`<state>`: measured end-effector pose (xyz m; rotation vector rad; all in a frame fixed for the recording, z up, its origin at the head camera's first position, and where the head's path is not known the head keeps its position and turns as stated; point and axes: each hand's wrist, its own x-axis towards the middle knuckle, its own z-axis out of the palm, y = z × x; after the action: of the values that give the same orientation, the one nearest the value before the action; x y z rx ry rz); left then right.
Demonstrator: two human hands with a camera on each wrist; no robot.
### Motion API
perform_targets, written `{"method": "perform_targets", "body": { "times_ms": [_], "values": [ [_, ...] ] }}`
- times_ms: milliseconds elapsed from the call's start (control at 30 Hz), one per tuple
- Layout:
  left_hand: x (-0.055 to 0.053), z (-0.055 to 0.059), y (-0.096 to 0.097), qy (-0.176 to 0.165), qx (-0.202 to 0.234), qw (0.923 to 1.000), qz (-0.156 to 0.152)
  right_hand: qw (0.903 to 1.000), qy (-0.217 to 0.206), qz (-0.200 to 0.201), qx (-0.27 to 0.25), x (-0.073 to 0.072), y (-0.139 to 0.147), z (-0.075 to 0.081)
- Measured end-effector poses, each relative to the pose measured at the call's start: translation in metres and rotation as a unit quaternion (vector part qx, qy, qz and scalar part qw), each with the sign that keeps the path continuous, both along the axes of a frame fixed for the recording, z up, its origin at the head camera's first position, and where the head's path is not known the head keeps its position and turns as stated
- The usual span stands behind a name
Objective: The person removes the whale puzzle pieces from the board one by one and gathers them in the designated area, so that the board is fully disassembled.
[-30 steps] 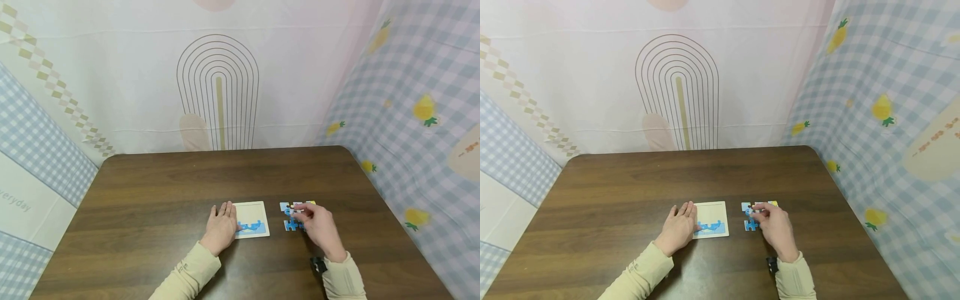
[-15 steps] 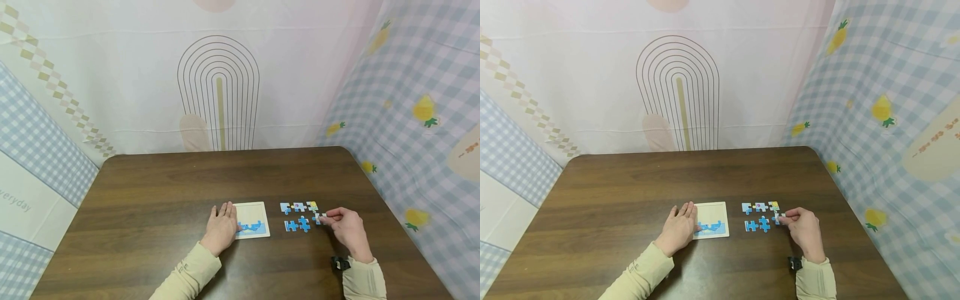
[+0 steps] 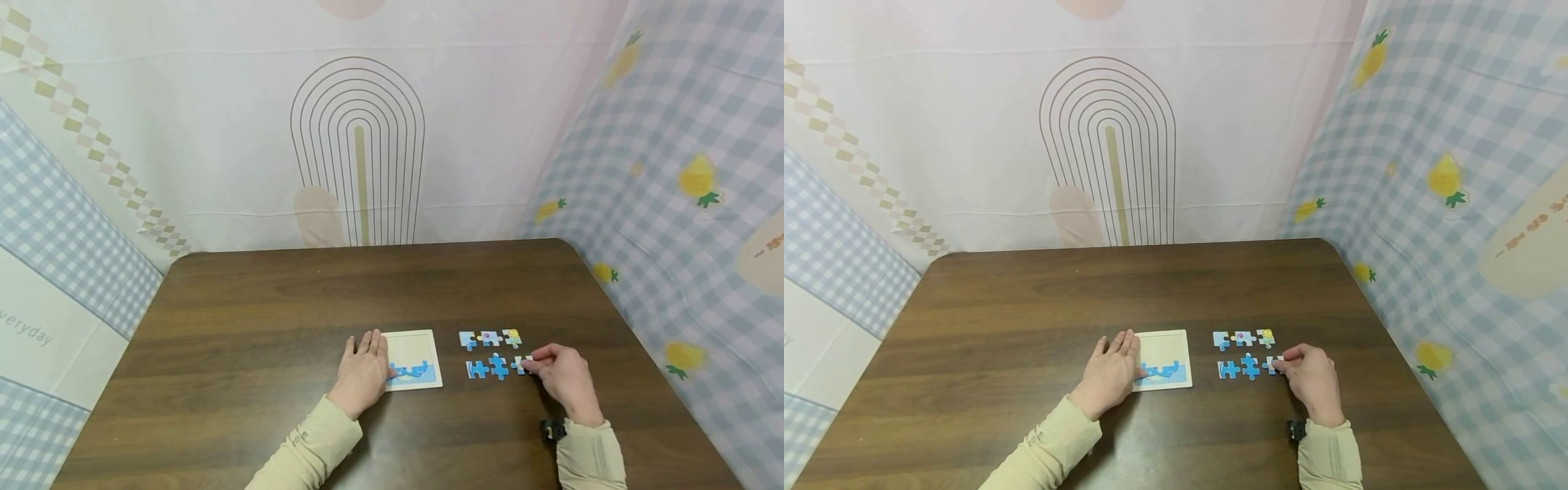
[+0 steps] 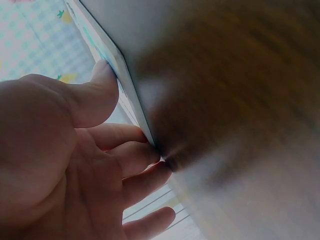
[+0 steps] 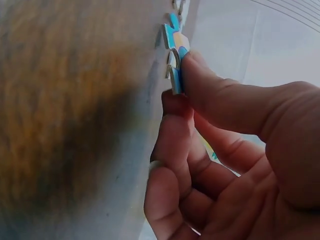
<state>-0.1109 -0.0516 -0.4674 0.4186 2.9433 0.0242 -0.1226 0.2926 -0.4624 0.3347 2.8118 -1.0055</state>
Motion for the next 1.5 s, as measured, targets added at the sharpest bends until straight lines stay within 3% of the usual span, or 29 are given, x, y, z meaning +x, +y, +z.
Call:
{"method": "perform_targets", "body": {
  "times_ms": [467,1500],
  "values": [
    [0.0001,0.0002,0.0003,-0.001,-0.003,1.0000,0.002,0.9996,-0.018,0.004,0.020,-0.0033,-0.0016,-0.0009],
    [0.0013,0.0015,0.0003,0.009,0.001,1.0000,0.002,0.9975,-0.001,0.025,0.066,-0.0068,-0.0048,-0.0016]
  ]
}}
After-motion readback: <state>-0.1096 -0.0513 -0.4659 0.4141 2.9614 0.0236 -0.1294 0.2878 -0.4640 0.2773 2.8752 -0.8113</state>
